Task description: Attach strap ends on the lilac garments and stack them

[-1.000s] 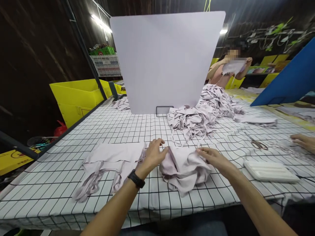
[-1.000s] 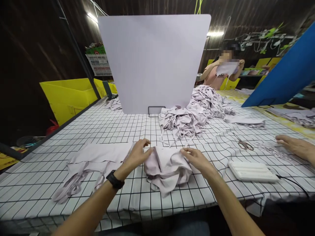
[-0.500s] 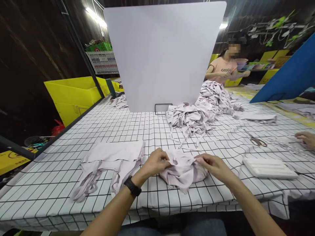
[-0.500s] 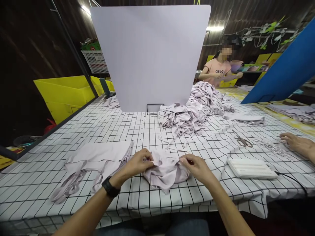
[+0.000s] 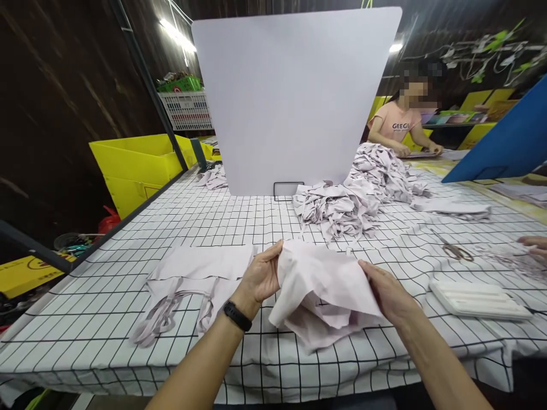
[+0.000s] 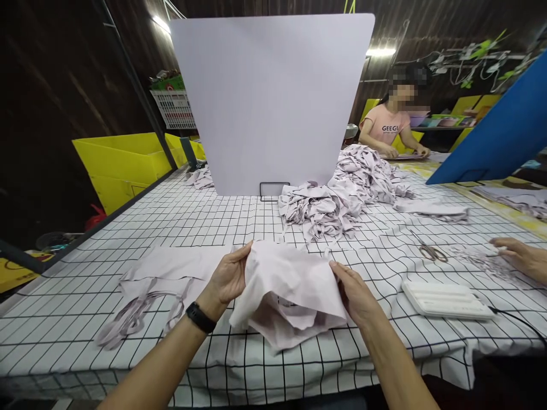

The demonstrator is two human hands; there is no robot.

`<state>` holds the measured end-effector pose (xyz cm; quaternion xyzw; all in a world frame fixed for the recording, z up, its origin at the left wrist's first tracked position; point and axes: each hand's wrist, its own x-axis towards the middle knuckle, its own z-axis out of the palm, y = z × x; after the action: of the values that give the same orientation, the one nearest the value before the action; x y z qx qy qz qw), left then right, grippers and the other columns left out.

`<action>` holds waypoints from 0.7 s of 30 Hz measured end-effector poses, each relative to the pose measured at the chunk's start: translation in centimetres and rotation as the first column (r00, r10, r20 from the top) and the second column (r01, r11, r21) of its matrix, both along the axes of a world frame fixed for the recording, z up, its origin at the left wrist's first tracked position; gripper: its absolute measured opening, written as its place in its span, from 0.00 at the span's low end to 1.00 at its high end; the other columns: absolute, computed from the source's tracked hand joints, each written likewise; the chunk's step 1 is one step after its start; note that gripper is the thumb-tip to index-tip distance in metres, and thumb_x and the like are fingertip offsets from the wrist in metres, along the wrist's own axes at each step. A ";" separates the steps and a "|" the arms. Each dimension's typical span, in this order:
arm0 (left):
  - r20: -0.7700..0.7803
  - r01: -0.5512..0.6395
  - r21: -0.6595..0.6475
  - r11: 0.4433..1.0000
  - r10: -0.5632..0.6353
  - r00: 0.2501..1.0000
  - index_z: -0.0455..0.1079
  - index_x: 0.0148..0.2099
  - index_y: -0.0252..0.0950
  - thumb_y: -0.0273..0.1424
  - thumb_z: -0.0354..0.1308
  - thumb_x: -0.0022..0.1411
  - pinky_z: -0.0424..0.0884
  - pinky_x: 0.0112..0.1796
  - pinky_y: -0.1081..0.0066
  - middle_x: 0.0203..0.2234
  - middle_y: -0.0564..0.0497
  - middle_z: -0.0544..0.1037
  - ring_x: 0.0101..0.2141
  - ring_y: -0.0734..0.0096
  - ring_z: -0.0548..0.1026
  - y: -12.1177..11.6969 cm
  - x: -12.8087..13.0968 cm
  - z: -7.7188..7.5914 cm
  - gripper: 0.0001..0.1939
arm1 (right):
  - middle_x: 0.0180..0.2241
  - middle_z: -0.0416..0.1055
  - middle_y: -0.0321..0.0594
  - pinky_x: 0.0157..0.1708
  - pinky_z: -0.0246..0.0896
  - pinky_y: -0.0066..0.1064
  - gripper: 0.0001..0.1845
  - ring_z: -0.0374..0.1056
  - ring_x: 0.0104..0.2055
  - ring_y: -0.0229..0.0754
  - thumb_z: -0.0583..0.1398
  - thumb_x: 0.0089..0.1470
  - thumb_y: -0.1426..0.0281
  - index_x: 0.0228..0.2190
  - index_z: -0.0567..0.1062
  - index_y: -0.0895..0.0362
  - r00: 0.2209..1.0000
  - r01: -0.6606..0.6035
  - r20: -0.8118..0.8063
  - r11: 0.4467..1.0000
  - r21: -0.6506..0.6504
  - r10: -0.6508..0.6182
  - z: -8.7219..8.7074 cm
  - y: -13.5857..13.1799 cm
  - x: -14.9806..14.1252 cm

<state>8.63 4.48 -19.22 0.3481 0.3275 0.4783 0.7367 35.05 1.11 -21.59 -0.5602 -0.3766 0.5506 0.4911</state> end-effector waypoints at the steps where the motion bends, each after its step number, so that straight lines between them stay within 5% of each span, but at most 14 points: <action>1: -0.103 -0.030 0.038 0.999 0.034 0.994 0.67 0.37 0.36 0.36 0.55 0.66 0.76 0.38 0.69 0.32 0.48 0.75 0.35 0.67 0.78 0.4 0.1 -0.1 0.09 | 0.30 0.81 0.44 0.32 0.73 0.39 0.19 0.77 0.34 0.53 0.70 0.44 0.52 0.29 0.80 0.55 0.999 0.021 0.023 1.000 0.017 -0.022 -0.1 0.2 0.0; 6: -0.382 -0.127 0.138 0.982 0.171 0.908 0.66 0.43 0.38 0.31 0.62 0.59 0.73 0.41 0.65 0.40 0.48 0.73 0.40 0.64 0.75 1.0 -0.3 -1.5 0.10 | 0.22 0.75 0.37 0.23 0.64 0.32 0.17 0.70 0.25 0.44 0.69 0.46 0.54 0.27 0.78 0.55 0.973 0.093 0.203 0.992 0.083 -0.108 -1.2 0.1 0.5; 8: -0.536 -0.157 0.298 0.942 0.301 0.789 0.66 0.49 0.39 0.27 0.60 0.59 0.70 0.49 0.61 0.49 0.45 0.70 0.49 0.59 0.72 0.0 -0.3 -1.9 0.16 | 0.18 0.69 0.31 0.20 0.57 0.28 0.14 0.63 0.19 0.39 0.69 0.46 0.57 0.28 0.77 0.54 0.948 0.118 0.284 0.987 0.106 -0.143 -1.9 -0.3 0.7; 11: -0.743 0.056 0.544 0.837 0.451 0.494 0.67 0.52 0.39 0.25 0.54 0.62 0.66 0.55 0.54 0.54 0.43 0.68 0.54 0.54 0.69 -1.4 0.2 -2.2 0.16 | 0.19 0.67 0.31 0.20 0.53 0.27 0.15 0.59 0.19 0.36 0.69 0.46 0.57 0.28 0.78 0.55 0.935 0.067 0.340 0.993 0.101 -0.097 -2.4 -0.8 0.2; 13: -0.808 0.234 0.543 0.807 0.425 0.408 0.69 0.51 0.38 0.25 0.52 0.64 0.65 0.55 0.51 0.51 0.42 0.71 0.54 0.51 0.69 -1.4 1.1 -2.0 0.14 | 0.21 0.67 0.33 0.21 0.54 0.28 0.18 0.59 0.21 0.37 0.68 0.47 0.53 0.28 0.78 0.56 0.941 -0.013 0.338 0.996 0.088 -0.018 -2.0 -1.0 -0.5; 18: -0.814 0.516 0.487 0.705 0.152 0.561 0.70 0.57 0.43 0.30 0.58 0.62 0.63 0.56 0.49 0.54 0.43 0.75 0.57 0.48 0.67 1.8 3.4 -0.1 0.20 | 0.28 0.70 0.37 0.32 0.63 0.30 0.20 0.65 0.32 0.41 0.67 0.53 0.50 0.30 0.79 0.55 0.932 -0.287 0.274 0.944 0.161 0.237 2.5 -1.5 -1.8; 21: -0.791 0.691 0.405 0.598 -0.151 0.593 0.75 0.43 0.38 0.33 0.61 0.61 0.71 0.43 0.61 0.36 0.46 0.79 0.40 0.59 0.75 3.5 3.5 2.1 0.09 | 0.29 0.70 0.37 0.32 0.64 0.29 0.18 0.64 0.32 0.40 0.68 0.54 0.52 0.32 0.79 0.55 0.923 -0.360 0.226 0.905 0.227 0.311 5.9 -1.8 -0.9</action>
<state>12.08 7.98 -17.12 0.8144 0.2737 0.1903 0.4750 34.11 -0.69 -15.72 -0.4646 -0.5815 0.5177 0.4218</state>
